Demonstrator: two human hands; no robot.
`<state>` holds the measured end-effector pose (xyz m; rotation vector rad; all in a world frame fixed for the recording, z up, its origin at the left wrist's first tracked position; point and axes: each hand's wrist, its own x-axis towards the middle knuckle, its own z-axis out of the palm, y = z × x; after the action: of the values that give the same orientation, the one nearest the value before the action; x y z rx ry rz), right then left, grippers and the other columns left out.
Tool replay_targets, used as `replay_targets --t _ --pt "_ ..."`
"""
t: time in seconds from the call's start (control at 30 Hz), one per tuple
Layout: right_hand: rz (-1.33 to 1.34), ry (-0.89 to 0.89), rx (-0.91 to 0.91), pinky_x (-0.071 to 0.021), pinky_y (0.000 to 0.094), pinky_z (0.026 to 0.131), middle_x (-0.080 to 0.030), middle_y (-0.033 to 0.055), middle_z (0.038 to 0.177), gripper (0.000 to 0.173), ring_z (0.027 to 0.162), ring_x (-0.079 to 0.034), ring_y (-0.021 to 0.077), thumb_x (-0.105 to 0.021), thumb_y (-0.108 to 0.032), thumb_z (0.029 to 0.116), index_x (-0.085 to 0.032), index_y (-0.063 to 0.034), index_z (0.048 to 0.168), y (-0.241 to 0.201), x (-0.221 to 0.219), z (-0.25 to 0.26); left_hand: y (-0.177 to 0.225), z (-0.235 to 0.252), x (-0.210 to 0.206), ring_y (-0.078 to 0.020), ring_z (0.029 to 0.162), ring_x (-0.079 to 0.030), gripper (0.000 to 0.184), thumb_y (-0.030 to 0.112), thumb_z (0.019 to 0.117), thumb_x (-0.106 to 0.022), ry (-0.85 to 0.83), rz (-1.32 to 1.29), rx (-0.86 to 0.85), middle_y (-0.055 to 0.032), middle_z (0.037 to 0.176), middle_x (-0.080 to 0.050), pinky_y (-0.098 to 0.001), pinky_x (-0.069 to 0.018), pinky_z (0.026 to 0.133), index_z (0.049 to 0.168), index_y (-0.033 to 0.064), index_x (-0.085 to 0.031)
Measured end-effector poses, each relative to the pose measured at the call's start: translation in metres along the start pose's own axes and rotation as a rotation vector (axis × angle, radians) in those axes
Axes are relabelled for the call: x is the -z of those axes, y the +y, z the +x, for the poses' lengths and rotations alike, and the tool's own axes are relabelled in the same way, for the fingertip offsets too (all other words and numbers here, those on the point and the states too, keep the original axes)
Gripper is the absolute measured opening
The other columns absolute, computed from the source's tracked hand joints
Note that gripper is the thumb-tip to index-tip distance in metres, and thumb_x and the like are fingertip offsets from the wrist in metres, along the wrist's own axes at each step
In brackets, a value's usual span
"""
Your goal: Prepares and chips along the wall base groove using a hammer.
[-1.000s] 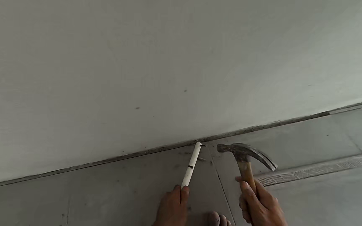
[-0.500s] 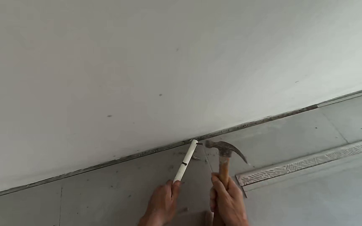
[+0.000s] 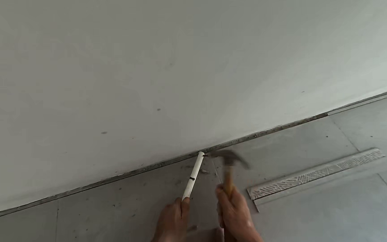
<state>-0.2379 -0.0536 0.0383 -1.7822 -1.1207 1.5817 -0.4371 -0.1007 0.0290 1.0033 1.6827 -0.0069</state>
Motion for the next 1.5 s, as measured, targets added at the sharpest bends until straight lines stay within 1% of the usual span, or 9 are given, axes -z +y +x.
replay_targets --t 0.07,0.23,0.37,0.5,0.67,1.07,1.2,1.4,1.5 --pt "0.006 -0.066 -0.080 -0.0529 0.0373 0.041 -0.056 0.0055 0.061 0.030 0.043 -0.056 0.0191 -0.051 -0.028 0.1041 -0.056 -0.0034 0.122 -0.006 0.013 0.003 0.004 -0.002 0.002 -0.0345 0.084 -0.067 0.061 0.051 0.1104 -0.028 0.005 0.017 0.007 -0.0179 0.087 -0.065 -0.0533 -0.0539 0.076 0.111 0.0019 -0.064" --pt "0.085 0.092 0.085 -0.0548 0.0367 0.039 -0.055 0.0031 0.056 0.028 0.041 -0.057 0.0181 -0.046 -0.025 0.1054 -0.053 0.0000 0.117 -0.007 0.006 0.000 0.002 -0.002 -0.003 -0.0311 0.081 -0.065 0.062 0.054 0.1098 -0.026 0.007 -0.008 0.014 -0.0145 0.085 -0.062 -0.0506 -0.0530 0.074 0.110 0.0042 -0.063" --pt "-0.005 -0.143 -0.070 -0.0520 0.0362 0.040 -0.054 0.0044 0.058 0.029 0.042 -0.055 0.0185 -0.050 -0.033 0.1048 -0.056 -0.0066 0.116 -0.015 0.026 0.010 0.018 -0.008 -0.007 -0.0337 0.085 -0.067 0.062 0.051 0.1105 -0.027 0.022 -0.046 0.046 -0.0178 0.088 -0.065 -0.0526 -0.0538 0.076 0.112 0.0018 -0.064" --pt "0.042 0.036 0.100 -0.0539 0.0367 0.038 -0.055 0.0025 0.056 0.031 0.040 -0.056 0.0178 -0.045 -0.031 0.1059 -0.054 -0.0024 0.114 -0.018 0.017 0.002 0.015 -0.010 -0.012 -0.0285 0.076 -0.063 0.060 0.053 0.1101 -0.028 0.042 -0.139 0.044 -0.0124 0.081 -0.060 -0.0484 -0.0523 0.070 0.106 0.0042 -0.063" --pt "-0.088 -0.173 -0.052 -0.0536 0.0379 0.043 -0.055 0.0046 0.061 0.034 0.045 -0.056 0.0198 -0.048 -0.038 0.1045 -0.055 -0.0072 0.116 -0.014 0.020 0.012 0.024 -0.020 -0.013 -0.0318 0.082 -0.066 0.060 0.049 0.1109 -0.029 0.074 -0.151 0.092 -0.0166 0.086 -0.065 -0.0511 -0.0539 0.075 0.109 0.0010 -0.065" --pt "-0.023 0.007 0.208 -0.0544 0.0346 0.042 -0.056 -0.0001 0.062 0.038 0.045 -0.057 0.0148 -0.045 -0.030 0.1058 -0.051 0.0016 0.127 -0.021 -0.004 -0.008 -0.016 -0.017 -0.017 -0.0243 0.066 -0.057 0.062 0.053 0.1093 -0.026 0.072 -0.356 0.052 -0.0089 0.075 -0.056 -0.0461 -0.0501 0.063 0.099 0.0043 -0.063" --pt "-0.236 -0.168 0.047 -0.0546 0.0413 0.046 -0.058 0.0047 0.066 0.038 0.048 -0.058 0.0205 -0.051 -0.038 0.1030 -0.058 -0.0064 0.123 0.000 -0.008 0.007 -0.024 -0.016 -0.016 -0.0216 0.060 -0.054 0.061 0.053 0.1092 -0.026 0.045 -0.401 0.062 -0.0066 0.071 -0.053 -0.0430 -0.0492 0.059 0.096 0.0054 -0.062" --pt "-0.070 -0.042 0.096 -0.0542 0.0370 0.042 -0.055 0.0020 0.060 0.033 0.044 -0.056 0.0170 -0.047 -0.027 0.1058 -0.054 -0.0002 0.123 -0.014 -0.022 -0.011 -0.037 -0.013 -0.013 -0.0185 0.056 -0.052 0.061 0.057 0.1082 -0.026 0.003 -0.467 0.063 -0.0041 0.068 -0.050 -0.0390 -0.0479 0.054 0.095 0.0081 -0.060" --pt "-0.150 -0.209 -0.032 -0.0532 0.0394 0.043 -0.054 0.0047 0.062 0.033 0.045 -0.055 0.0202 -0.049 -0.035 0.1035 -0.056 -0.0064 0.119 -0.006 -0.014 0.007 -0.036 -0.011 -0.014 -0.0208 0.058 -0.054 0.061 0.055 0.1086 -0.027 0.026 -0.422 0.062 -0.0057 0.068 -0.052 -0.0416 -0.0488 0.057 0.094 0.0066 -0.061"
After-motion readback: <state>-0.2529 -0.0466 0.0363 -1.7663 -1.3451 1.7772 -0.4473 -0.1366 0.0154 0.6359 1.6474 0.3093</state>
